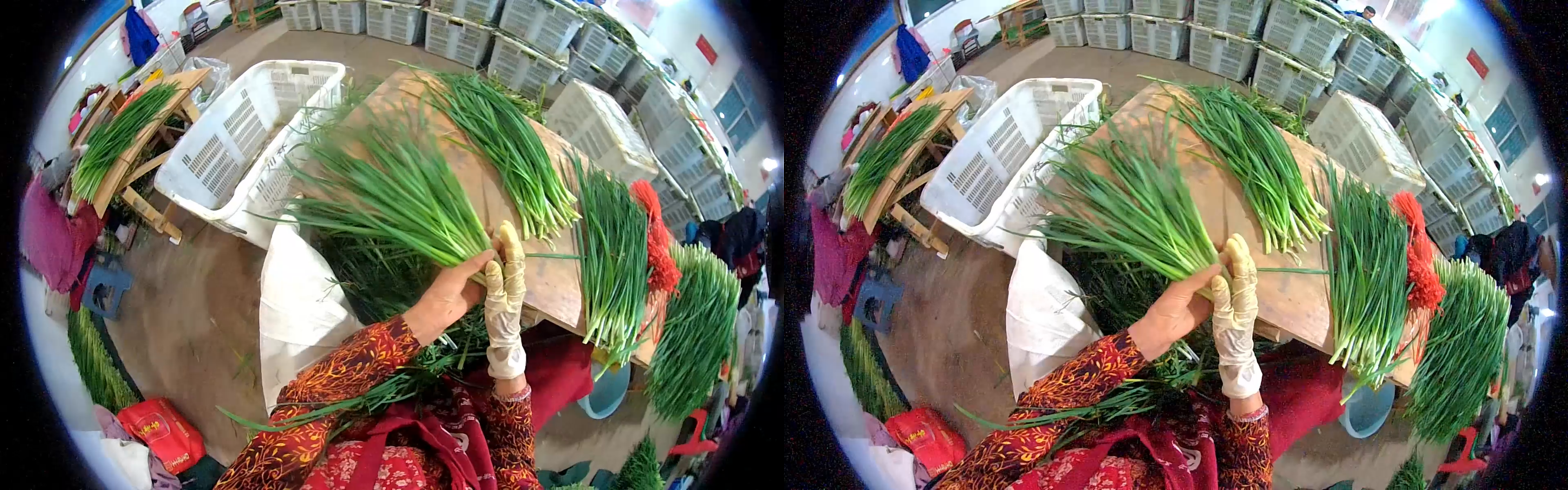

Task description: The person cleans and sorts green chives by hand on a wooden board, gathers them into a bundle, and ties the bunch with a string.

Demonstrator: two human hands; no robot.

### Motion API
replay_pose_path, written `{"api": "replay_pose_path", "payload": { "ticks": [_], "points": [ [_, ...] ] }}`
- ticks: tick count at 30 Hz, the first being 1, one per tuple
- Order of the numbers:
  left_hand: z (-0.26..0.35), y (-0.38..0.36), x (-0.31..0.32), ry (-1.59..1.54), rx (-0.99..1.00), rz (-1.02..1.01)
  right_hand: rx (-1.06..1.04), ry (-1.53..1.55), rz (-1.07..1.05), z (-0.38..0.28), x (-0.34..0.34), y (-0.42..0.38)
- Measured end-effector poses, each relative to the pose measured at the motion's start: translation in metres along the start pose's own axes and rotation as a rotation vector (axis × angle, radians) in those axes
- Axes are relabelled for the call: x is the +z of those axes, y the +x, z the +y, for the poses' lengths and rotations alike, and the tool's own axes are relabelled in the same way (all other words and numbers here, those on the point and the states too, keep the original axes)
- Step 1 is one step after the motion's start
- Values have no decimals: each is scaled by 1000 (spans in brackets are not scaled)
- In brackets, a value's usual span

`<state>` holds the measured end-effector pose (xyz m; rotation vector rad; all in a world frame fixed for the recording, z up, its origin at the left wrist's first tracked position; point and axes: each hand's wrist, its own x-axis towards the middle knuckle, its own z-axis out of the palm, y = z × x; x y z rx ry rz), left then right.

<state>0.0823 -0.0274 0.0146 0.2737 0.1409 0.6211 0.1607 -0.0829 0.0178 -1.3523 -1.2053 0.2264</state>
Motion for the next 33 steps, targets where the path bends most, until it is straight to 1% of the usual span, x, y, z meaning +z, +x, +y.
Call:
{"api": "replay_pose_path", "payload": {
  "ticks": [1, 3, 4, 5, 6, 7, 8, 9, 10, 12, 13, 14, 16, 17, 18, 20, 21, 23, 24, 26, 27, 28, 29, 30, 31, 32, 33],
  "points": [
    [-1, -1, 0, -20, 1, 18, 1, -5, 12, 0, -1, -1],
    [-2, -6, 1, 4, 38, 35, 192, 362, 33, -5, 3, -5],
    [2, -8, 5, 26, 8, 53, 232, 340, -3, -15, 1, -3],
    [3, -18, 11, 471, 196, 30, 247, 356, -17, -24, 1, -3],
    [10, -22, 17, 528, 233, 28, 258, 357, -13, -29, -3, -3],
    [18, -26, 23, 585, 271, 29, 214, 391, -2, -18, -8, -8],
    [26, -23, 26, 445, 235, 36, 213, 467, -11, -28, -17, -6],
    [34, -20, 29, 304, 203, 48, 233, 469, 6, -34, -27, -11],
    [39, -19, 40, 330, 278, -2, 247, 477, 11, -38, -37, -16],
    [43, -19, 67, 406, 346, -168, 354, 462, -37, -46, -57, -32],
    [41, -21, 83, 485, 342, -145, 412, 450, -85, -52, -65, -42],
    [40, -22, 95, 480, 329, -148, 481, 435, -139, -62, -72, -53],
    [31, -18, 118, 567, 170, -364, 480, 410, -232, -70, -83, -76],
    [22, -15, 135, 608, 133, -412, 513, 349, -276, -71, -89, -89],
    [10, -9, 148, 610, 123, -417, 605, 349, -298, -81, -95, -97],
    [-17, 7, 170, 488, -66, -592, 408, -114, -419, -87, -119, -107],
    [-33, 17, 178, 495, -76, -600, 424, -56, -281, -94, -132, -114],
    [-71, 37, 184, 405, -305, -601, 580, 230, 118, -94, -157, -138],
    [-92, 49, 182, 413, -314, -608, 612, 174, 270, -98, -172, -141],
    [-134, 73, 166, 352, -530, -564, 684, 100, 453, -93, -198, -150],
    [-152, 81, 154, 373, -576, -471, 683, 103, 458, -89, -204, -150],
    [-169, 86, 138, 386, -621, -376, 727, 7, 468, -86, -211, -149],
    [-186, 99, 111, 357, -687, -338, 762, -85, 479, -82, -217, -146],
    [-198, 108, 89, 326, -751, -299, 820, -20, 453, -83, -218, -140],
    [-201, 106, 86, 230, -806, -263, 837, 41, 411, -76, -220, -138],
    [-202, 109, 84, 239, -799, -265, 846, 107, 368, -66, -219, -136],
    [-198, 107, 89, 321, -765, -234, 889, 303, 341, -63, -219, -130]
  ]
}}
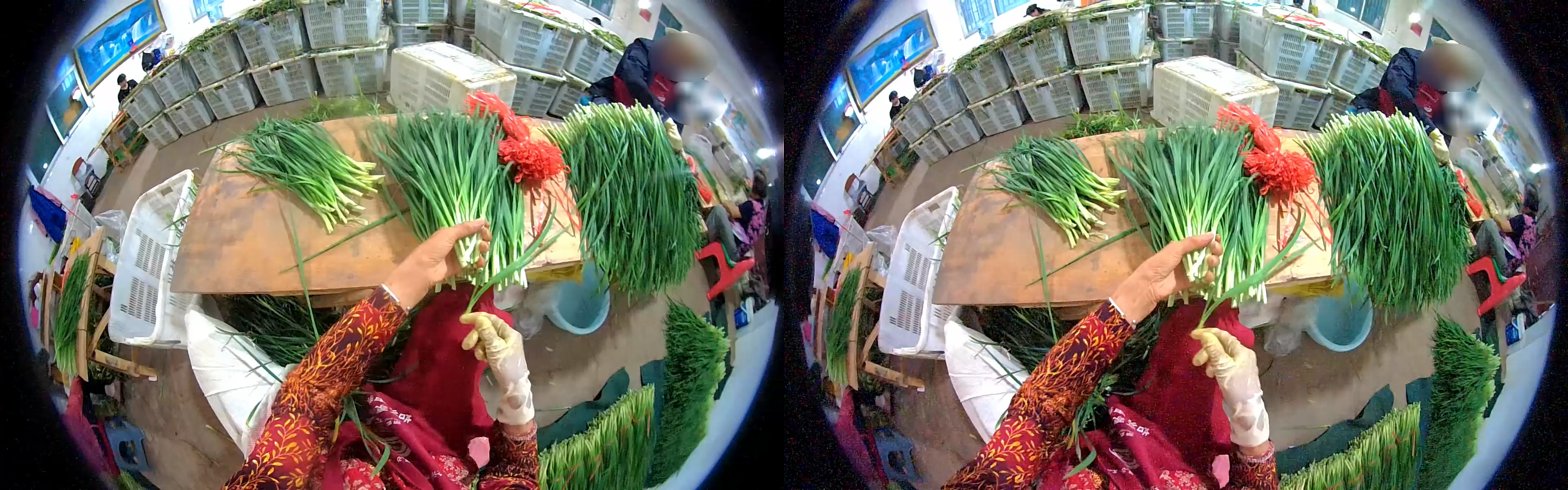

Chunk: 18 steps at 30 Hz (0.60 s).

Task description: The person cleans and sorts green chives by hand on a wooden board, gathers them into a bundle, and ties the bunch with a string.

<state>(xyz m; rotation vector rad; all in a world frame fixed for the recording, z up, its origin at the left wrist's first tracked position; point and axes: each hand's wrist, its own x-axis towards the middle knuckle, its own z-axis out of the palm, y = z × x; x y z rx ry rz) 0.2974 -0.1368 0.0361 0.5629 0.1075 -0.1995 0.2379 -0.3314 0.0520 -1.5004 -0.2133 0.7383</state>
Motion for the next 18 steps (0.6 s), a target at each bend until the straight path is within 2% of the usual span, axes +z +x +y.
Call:
{"api": "replay_pose_path", "payload": {
  "ticks": [1, 3, 5, 6, 8, 11, 12, 13, 15, 17, 18],
  "points": [
    [0, -5, 6, 50, 18, 66, 8, -2, -10, 2, -1, 3],
    [0, -9, 9, 63, 9, 95, -15, 114, -194, 7, -2, 13],
    [-1, -9, 7, 62, 7, 109, -19, 127, -177, 1, -1, 11],
    [0, -9, 6, 20, -5, 49, -18, 13, -67, 0, -4, 8],
    [0, -10, 7, 24, -1, 53, -41, -219, 153, -3, -9, 3],
    [-3, -6, 2, -7, -5, 47, -63, -216, 249, -5, -7, 7],
    [-3, -5, 1, -15, -5, 44, -124, -184, 187, 6, -5, 15],
    [-3, -5, 0, -23, -1, 42, -78, -134, 158, 9, 3, 22],
    [-1, -10, 6, -15, 2, 54, -8, 130, -99, 10, 4, 26],
    [4, -12, 8, -7, 22, 65, 6, 186, -81, -5, 4, 15],
    [5, -12, 7, -24, 6, 57, -54, 247, -64, -14, -2, 7]
  ]
}}
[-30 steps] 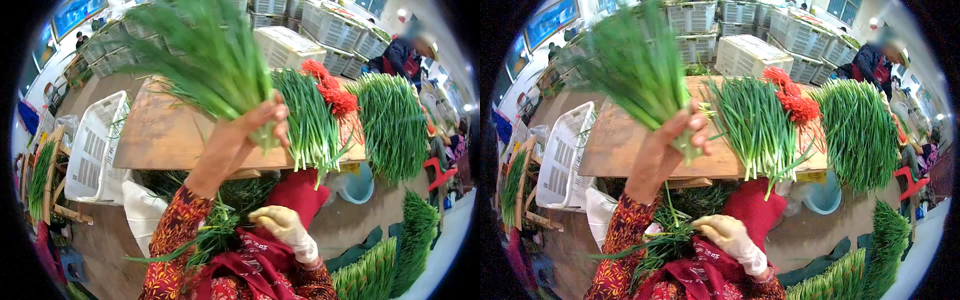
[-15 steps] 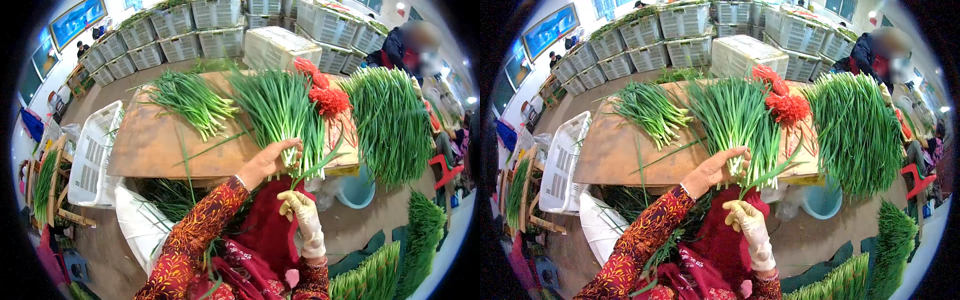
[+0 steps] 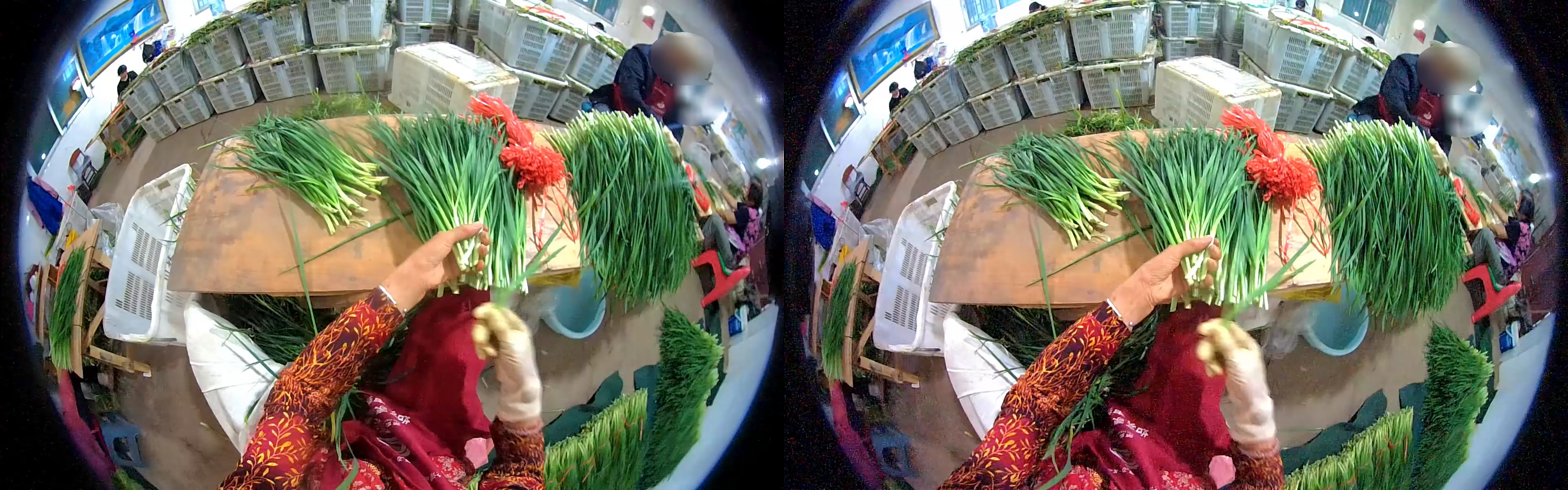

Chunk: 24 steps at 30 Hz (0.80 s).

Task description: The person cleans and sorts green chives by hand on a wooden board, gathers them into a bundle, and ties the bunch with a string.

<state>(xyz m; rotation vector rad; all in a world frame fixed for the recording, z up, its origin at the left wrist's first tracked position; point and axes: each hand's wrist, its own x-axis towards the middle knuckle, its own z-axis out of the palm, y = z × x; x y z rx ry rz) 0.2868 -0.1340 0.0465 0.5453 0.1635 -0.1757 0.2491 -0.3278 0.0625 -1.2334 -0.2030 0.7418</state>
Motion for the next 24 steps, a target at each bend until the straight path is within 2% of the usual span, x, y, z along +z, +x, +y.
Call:
{"api": "replay_pose_path", "payload": {
  "ticks": [2, 4, 5, 6, 8, 9, 10, 12, 14, 15, 16, 17, 19, 21, 23, 24],
  "points": [
    [1, 0, -3, -38, -21, -17, -232, 15, 167, -34, -7, -28],
    [-1, -2, 2, -52, -11, -4, -642, -37, 142, -78, -34, -49],
    [-3, -1, 5, -57, -8, 10, -680, 203, 51, -105, -48, -57],
    [-7, 6, 5, -75, 12, -58, -773, 381, 436, -141, -24, -59],
    [-12, 12, 13, -81, 5, -65, -959, 213, 467, -185, -17, -44],
    [-15, 13, 17, -52, 13, -44, -1035, 14, 479, -199, -15, -32],
    [-19, 16, 16, -49, 16, -35, -1048, -258, 473, -202, -14, -15],
    [-25, 18, 15, -38, 26, -30, -846, -964, 385, -192, -6, 26],
    [-26, 15, 17, -32, 24, -15, -369, -1683, 123, -165, -4, 70],
    [-27, 15, 16, -35, 33, -8, -190, -1851, 1, -146, -5, 84],
    [-26, 15, 16, -39, 45, 0, -167, -1865, -10, -127, -8, 90],
    [-25, 16, 16, -45, 52, -3, -247, -1798, 51, -112, -9, 92],
    [-28, 13, 17, -63, 47, 17, -574, -1597, 218, -82, -11, 83],
    [-28, 13, 19, -71, 49, -3, -598, -1543, 226, -85, -3, 69],
    [-26, 12, 21, -112, 32, 6, -470, -1617, 278, -93, 14, 55],
    [-26, 14, 18, -92, 35, -41, -517, -1728, 252, -88, 14, 55]
  ]
}}
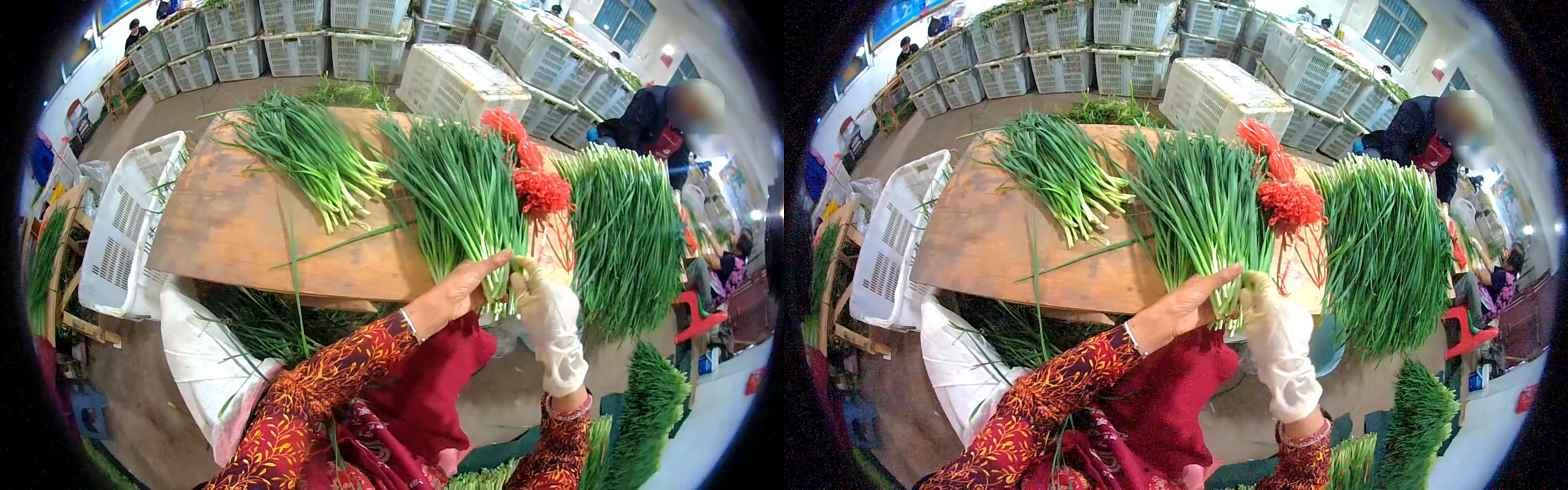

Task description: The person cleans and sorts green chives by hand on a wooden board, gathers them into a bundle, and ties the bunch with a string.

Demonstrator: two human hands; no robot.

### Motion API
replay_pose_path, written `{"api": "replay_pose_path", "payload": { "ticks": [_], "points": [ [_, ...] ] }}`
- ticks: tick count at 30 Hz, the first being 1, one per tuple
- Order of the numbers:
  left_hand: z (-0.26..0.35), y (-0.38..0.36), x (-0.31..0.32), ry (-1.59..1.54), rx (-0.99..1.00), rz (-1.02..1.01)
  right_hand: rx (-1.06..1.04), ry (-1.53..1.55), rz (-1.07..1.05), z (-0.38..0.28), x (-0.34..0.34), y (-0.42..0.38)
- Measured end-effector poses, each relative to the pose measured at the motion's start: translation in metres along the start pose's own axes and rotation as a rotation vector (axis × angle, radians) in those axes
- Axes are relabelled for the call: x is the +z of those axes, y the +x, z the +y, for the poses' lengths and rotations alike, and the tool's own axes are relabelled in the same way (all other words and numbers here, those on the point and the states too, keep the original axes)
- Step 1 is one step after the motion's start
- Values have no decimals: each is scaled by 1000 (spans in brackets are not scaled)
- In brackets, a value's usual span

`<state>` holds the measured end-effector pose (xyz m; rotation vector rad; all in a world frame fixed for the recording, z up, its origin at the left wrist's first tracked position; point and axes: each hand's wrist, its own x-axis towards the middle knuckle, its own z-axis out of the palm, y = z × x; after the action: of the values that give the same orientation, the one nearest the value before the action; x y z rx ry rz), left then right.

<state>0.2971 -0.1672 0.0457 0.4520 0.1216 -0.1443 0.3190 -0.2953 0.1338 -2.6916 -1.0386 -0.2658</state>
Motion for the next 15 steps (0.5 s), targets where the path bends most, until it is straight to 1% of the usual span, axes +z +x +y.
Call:
{"api": "replay_pose_path", "payload": {
  "ticks": [1, 3, 5, 6, 7, 8, 9, 11, 12, 13, 14, 15],
  "points": [
    [-1, 2, -1, -3, 6, -3, -80, -8, 47, -2, 4, -4],
    [-5, 6, -2, -92, -9, 1, -84, 1, 22, -2, 8, -8],
    [-4, 7, -6, -85, -1, 3, -26, 229, -156, -7, -19, -3],
    [-2, 3, 0, -28, -4, 47, -5, 391, -159, 6, -20, 3],
    [-2, 0, 3, 29, -10, 93, 70, 548, -154, 10, -21, 12],
    [-5, 2, -1, 46, 27, -19, -14, 468, -66, 4, -25, 22],
    [-5, 1, 3, 67, 60, -14, -98, 387, 26, -5, -28, 34],
    [-16, 17, -10, 90, 32, -15, -305, 204, 116, -18, -10, 55],
    [-15, 14, -3, 68, 69, -18, -248, 225, -26, -19, 5, 65],
    [-14, 11, 5, 46, 106, -19, -171, 157, -155, -27, 13, 74],
    [-27, 31, -6, -30, 235, -145, -178, 155, -185, -18, 35, 82],
    [-23, 18, 2, -74, 246, -149, -186, 153, -215, -7, 57, 92]
  ]
}}
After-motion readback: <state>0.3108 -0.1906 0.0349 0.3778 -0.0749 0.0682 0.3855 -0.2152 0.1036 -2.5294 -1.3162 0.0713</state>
